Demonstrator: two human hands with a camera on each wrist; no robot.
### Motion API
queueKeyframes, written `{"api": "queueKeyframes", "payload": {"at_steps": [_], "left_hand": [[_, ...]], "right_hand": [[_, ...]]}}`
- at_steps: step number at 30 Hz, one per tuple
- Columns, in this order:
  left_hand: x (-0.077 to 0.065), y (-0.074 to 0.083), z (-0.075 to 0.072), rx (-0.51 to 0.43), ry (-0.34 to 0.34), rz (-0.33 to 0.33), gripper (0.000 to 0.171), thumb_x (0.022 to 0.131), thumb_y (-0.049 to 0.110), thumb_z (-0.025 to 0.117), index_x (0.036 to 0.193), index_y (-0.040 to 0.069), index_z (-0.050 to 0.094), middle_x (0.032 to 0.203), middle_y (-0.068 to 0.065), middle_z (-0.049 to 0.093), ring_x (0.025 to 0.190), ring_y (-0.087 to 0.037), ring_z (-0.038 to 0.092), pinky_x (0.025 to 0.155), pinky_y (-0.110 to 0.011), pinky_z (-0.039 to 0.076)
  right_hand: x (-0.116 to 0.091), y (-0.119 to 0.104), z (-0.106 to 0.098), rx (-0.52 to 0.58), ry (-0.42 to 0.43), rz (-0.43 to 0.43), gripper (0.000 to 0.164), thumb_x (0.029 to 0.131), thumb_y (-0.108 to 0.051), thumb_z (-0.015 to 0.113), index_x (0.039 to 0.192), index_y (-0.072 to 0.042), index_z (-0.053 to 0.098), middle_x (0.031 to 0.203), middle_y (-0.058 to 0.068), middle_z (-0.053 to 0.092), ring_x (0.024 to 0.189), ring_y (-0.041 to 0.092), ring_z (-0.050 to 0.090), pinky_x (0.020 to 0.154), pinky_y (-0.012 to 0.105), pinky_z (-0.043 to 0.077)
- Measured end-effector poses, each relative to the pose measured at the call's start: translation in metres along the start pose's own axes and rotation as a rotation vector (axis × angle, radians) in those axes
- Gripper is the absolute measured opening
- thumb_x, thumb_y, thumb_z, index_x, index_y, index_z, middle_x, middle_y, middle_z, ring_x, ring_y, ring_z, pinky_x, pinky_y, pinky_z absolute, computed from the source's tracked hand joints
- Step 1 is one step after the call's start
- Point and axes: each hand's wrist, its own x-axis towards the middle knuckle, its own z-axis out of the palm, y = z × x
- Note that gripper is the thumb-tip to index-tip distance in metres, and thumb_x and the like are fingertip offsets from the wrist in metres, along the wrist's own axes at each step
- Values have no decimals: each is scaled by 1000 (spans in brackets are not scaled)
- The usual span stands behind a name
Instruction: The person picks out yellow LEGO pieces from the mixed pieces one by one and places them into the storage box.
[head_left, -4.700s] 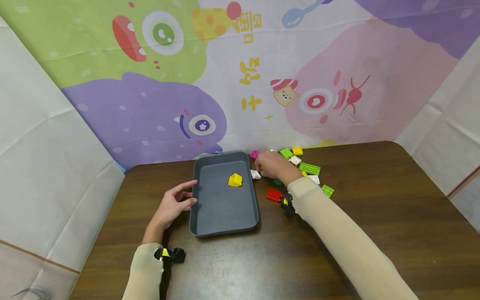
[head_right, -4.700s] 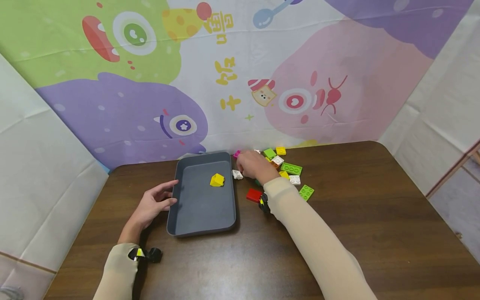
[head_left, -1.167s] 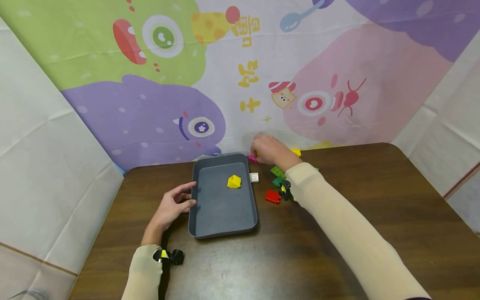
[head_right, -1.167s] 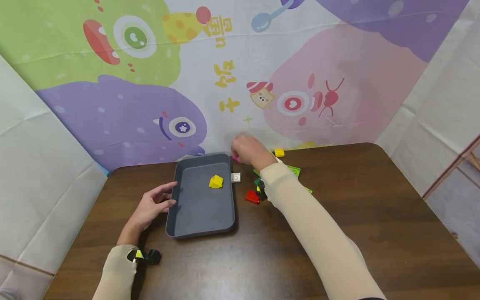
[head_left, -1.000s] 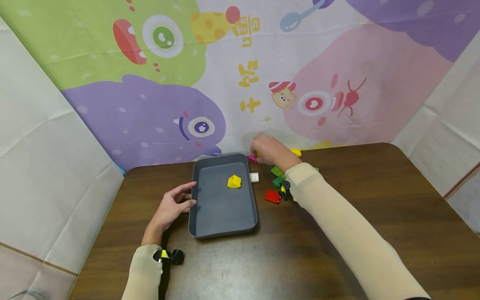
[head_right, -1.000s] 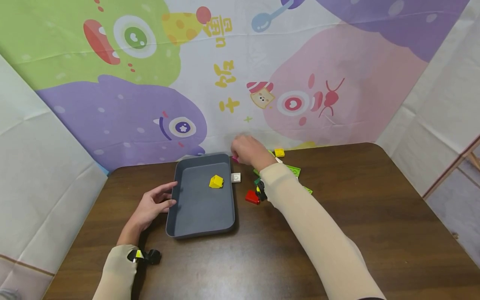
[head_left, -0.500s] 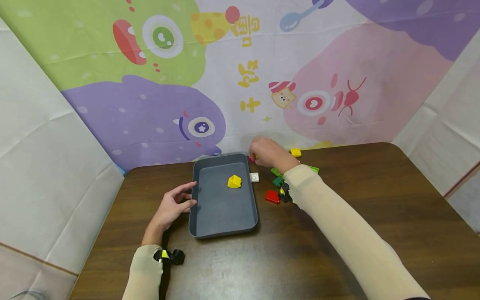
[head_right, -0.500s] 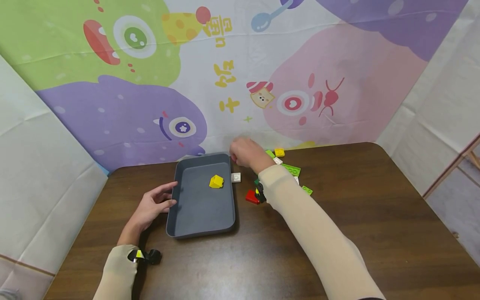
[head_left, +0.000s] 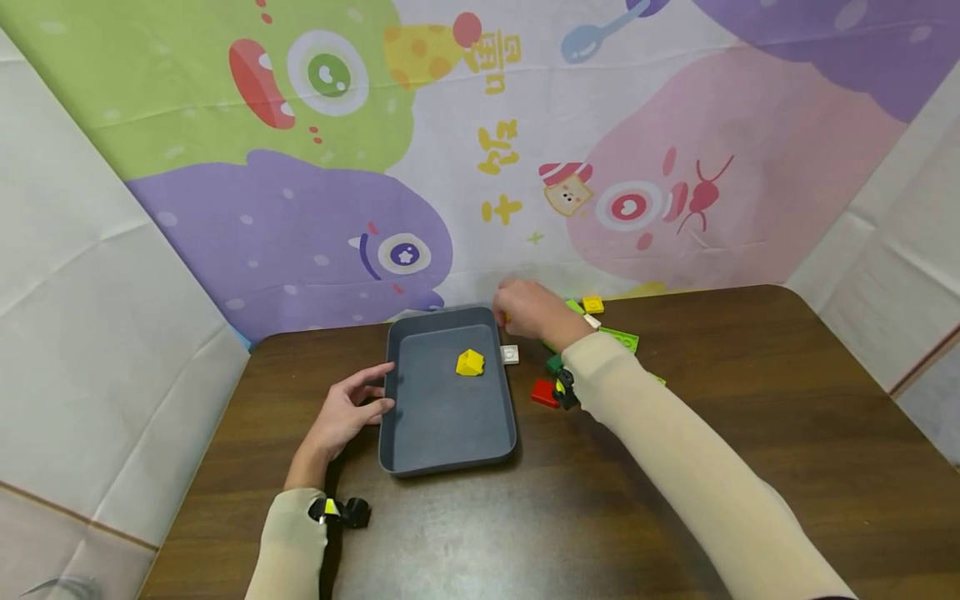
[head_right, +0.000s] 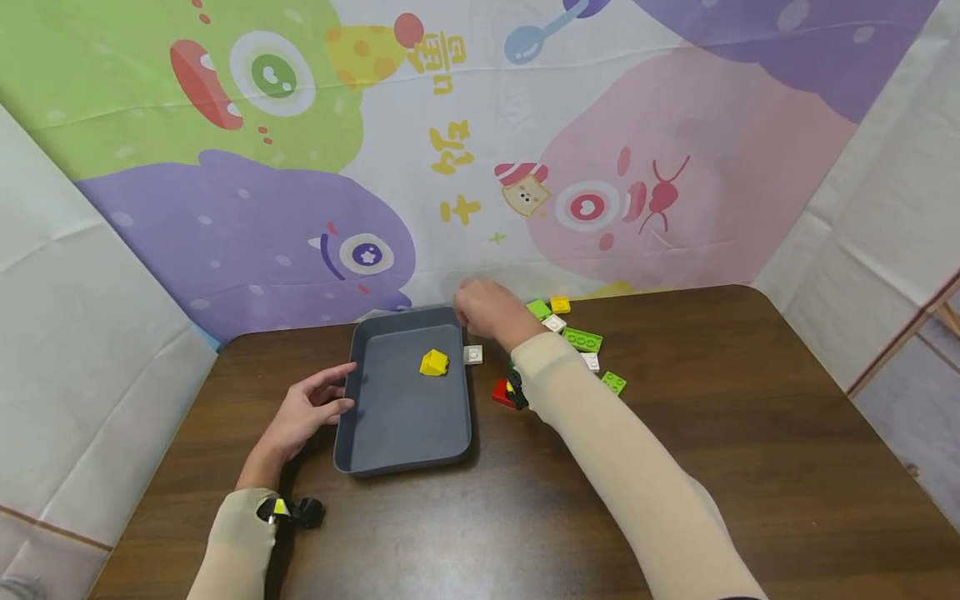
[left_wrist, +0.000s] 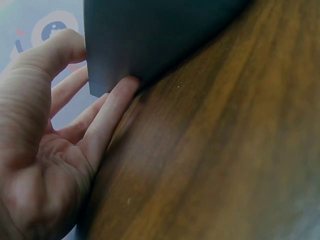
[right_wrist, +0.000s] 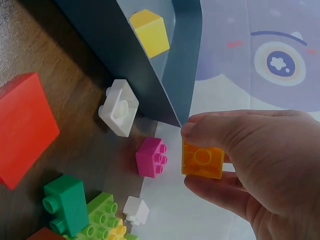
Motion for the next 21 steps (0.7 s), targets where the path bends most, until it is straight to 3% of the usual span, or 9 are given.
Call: {"api": "queueKeyframes", "payload": {"at_steps": [12,21], "left_hand": [[0,1,0,1,5,-3,65,102,-1,77,164,3,56,126,-13,68,107,-2,64,81,-25,65],[0,0,0,5,5,4,65,102,-1,77,163,2,57,127,-17,69,107,-2,64,80,-25,64]], "right_hand": [[2,-16,-3,-24,7,-52,16,100,2,76,107,-6,89,113,11,78,107,30,73,99,41,64],[2,-25,-2,-14,-2,-79,12,100,0,79,107,-5,88,111,11,75,104,29,72,95,40,64]]}}
